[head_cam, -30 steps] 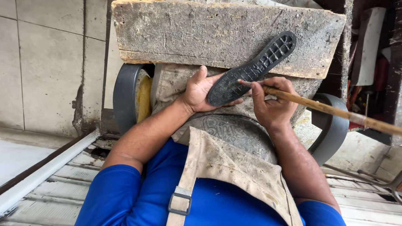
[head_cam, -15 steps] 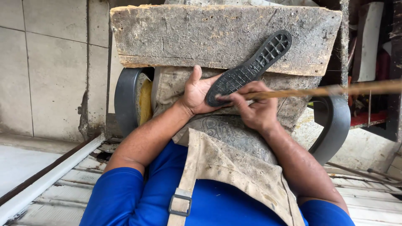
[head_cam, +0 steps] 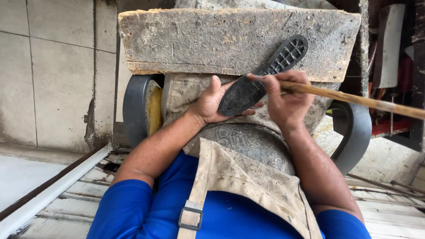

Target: Applying adhesive or dye to shoe soles using brushes at a repair bench

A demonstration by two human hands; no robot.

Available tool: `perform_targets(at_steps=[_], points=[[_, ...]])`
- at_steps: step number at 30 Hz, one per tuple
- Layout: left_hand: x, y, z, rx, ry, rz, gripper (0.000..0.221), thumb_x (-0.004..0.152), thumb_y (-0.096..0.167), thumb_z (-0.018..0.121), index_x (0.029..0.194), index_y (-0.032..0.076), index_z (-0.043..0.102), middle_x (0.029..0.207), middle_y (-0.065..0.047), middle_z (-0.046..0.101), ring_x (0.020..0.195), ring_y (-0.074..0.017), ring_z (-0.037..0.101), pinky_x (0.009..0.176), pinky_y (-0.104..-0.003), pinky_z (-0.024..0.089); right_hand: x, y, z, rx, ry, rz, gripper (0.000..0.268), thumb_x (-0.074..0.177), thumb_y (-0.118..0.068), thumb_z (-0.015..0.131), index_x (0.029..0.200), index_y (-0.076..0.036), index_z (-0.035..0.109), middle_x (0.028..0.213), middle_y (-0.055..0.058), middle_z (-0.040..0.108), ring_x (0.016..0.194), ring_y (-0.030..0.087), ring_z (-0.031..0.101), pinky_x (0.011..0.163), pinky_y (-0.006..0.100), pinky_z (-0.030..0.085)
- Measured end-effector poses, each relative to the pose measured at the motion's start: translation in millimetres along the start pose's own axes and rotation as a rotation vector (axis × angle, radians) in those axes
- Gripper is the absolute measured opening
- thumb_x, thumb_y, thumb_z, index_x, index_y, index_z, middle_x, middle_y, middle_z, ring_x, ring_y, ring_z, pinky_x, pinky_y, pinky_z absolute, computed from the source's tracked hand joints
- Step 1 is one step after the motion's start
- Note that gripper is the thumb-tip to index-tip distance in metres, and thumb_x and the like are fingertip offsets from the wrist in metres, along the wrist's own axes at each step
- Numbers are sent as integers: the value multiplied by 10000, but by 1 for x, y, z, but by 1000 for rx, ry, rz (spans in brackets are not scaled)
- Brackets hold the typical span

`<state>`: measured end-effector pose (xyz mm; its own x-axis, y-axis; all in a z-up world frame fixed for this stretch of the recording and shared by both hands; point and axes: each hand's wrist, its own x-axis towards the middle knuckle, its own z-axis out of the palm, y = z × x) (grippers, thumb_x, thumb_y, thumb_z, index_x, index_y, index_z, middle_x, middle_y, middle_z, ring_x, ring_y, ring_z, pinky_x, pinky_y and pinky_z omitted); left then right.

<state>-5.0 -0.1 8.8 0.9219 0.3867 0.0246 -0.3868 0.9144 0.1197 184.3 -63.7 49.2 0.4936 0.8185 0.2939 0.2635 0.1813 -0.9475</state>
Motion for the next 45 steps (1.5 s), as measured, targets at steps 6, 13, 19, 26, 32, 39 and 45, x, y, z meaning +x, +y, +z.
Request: perform_targets(at_steps=[6, 13, 19, 26, 32, 39, 45], points=[[-6, -12, -41, -48, 151, 47, 958, 863, 862, 373, 1255, 45, 683, 1269, -233, 689, 1182, -435, 656, 1088, -669, 464, -12, -20, 25, 23, -175, 74, 253, 889, -8, 876, 957, 74, 646, 751, 243, 692, 483, 249, 679, 374, 298, 518], [-2, -3, -2, -42, 97, 36, 1051, 838, 938, 331, 1449, 114, 563, 1425, -183, 611, 1301, -378, 599, 1075, -636, 495, -4, -7, 20, 54, -76, -3, 271, 938, 18, 849, 993, 105, 599, 761, 286, 667, 448, 274, 660, 329, 286, 520], [0, 3, 11, -39, 102, 49, 1131, 802, 967, 305, 1395, 55, 614, 1310, -197, 691, 1200, -333, 676, 1069, -564, 511, -1, -16, 20, 95, -197, 68, 298, 915, -67, 885, 1011, 78, 642, 811, 230, 698, 607, 209, 689, 453, 261, 529], [4, 11, 37, -95, 172, 41, 1114, 786, 959, 379, 1325, 13, 614, 1062, -255, 724, 835, -334, 710, 841, -415, 585, 1, -49, 29, 79, -444, -106, 210, 893, -57, 867, 877, 4, 666, 814, 200, 711, 649, 319, 696, 540, 337, 511], [-1, -4, -18, -123, 247, 10, 1106, 794, 946, 425, 1347, -1, 576, 1059, -285, 716, 835, -397, 725, 784, -478, 606, -20, -28, 25, 96, -564, -216, 176, 894, -74, 831, 827, -64, 668, 812, 142, 728, 685, 324, 726, 566, 355, 545], [-2, -7, -1, -162, 278, 77, 1068, 862, 895, 470, 1380, -33, 572, 1243, -285, 682, 1064, -420, 716, 974, -514, 579, -2, -77, 38, 130, -638, -312, 143, 890, -5, 776, 829, -42, 652, 799, 164, 696, 710, 335, 740, 571, 375, 568], [-1, -12, -21, -181, 268, 36, 1092, 842, 905, 461, 1402, -28, 539, 1232, -323, 673, 1024, -433, 730, 967, -535, 599, -22, -32, 24, 170, -595, -313, 128, 881, 7, 793, 847, -40, 679, 818, 173, 701, 715, 330, 736, 574, 373, 570]])
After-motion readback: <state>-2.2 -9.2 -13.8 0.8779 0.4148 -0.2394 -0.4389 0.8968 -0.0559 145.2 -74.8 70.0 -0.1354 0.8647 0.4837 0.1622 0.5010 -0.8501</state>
